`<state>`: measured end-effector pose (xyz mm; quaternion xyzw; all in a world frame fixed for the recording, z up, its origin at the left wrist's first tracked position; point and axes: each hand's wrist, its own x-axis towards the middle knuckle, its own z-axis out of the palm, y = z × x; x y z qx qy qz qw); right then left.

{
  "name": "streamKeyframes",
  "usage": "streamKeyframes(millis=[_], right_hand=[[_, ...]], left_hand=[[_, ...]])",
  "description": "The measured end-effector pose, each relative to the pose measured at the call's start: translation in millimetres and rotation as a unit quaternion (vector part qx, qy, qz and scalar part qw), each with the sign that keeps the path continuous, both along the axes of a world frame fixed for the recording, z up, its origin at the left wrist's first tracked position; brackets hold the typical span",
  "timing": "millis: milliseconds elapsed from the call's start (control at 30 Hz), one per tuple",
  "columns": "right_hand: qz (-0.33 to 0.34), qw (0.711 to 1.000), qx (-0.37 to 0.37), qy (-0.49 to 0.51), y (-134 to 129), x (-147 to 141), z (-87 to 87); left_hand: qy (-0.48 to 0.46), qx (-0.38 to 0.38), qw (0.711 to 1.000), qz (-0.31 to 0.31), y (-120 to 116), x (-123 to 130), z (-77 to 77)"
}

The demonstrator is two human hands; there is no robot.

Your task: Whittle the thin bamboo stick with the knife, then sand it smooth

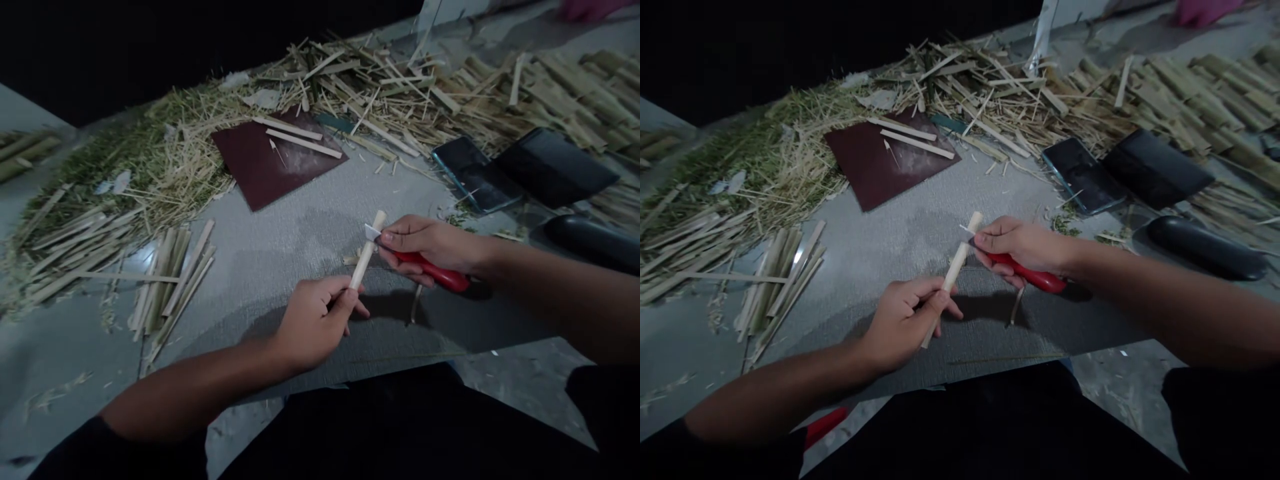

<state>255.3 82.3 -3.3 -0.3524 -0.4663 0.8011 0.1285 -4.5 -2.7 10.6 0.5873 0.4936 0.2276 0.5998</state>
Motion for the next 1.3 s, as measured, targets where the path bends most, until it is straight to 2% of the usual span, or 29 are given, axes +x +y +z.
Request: streamKeyframes(millis=[233,367,500,567,600,667,733,800,933,1033,1133,1300], right_hand=[[0.093,0.992,-0.073,0.049,-12,-6,-4.8],[0.090,0.993,-0.053,0.048,-14,-10,-7.9],[0.067,0.997,-0.016,0.031,-5,-5,-9.1],[0.033,0.999,0.004,0.009,5,3,-5.5],[-0.007,1.000,0.018,-0.014,12,9,-1.9],[-0.122,0.989,0.050,-0.067,27,21,8.6],[-0.226,0.966,0.070,-0.100,39,31,20.0],[-0.254,0.961,0.067,-0.087,43,34,27.3],[-0.220,0.973,0.064,-0.044,27,20,22.0],[-0.189,0.976,0.103,-0.012,11,6,13.2],[-0.160,0.979,0.129,-0.020,1,-5,10.6],[-0.118,0.984,0.116,-0.059,-12,-17,6.8]], left_hand=[[0.015,0.026,0.999,-0.017,-1,0,2.3],[0.018,0.031,0.999,-0.017,0,0,0.6],[0.038,0.026,0.999,-0.009,0,-1,-0.3],[0.047,0.021,0.999,-0.010,-4,-1,1.5],[0.051,0.026,0.998,-0.017,-6,-2,3.0],[0.052,0.039,0.997,-0.035,-12,-3,6.7],[0.043,0.029,0.998,-0.038,-16,-3,9.8],[0.022,-0.002,1.000,-0.017,-17,-1,10.1],[-0.020,-0.047,0.999,0.015,-12,2,2.4],[-0.042,-0.079,0.996,0.005,-10,2,-3.5],[-0.051,-0.106,0.993,-0.013,-7,2,-4.7],[-0.053,-0.055,0.997,-0.027,2,4,-6.0]])
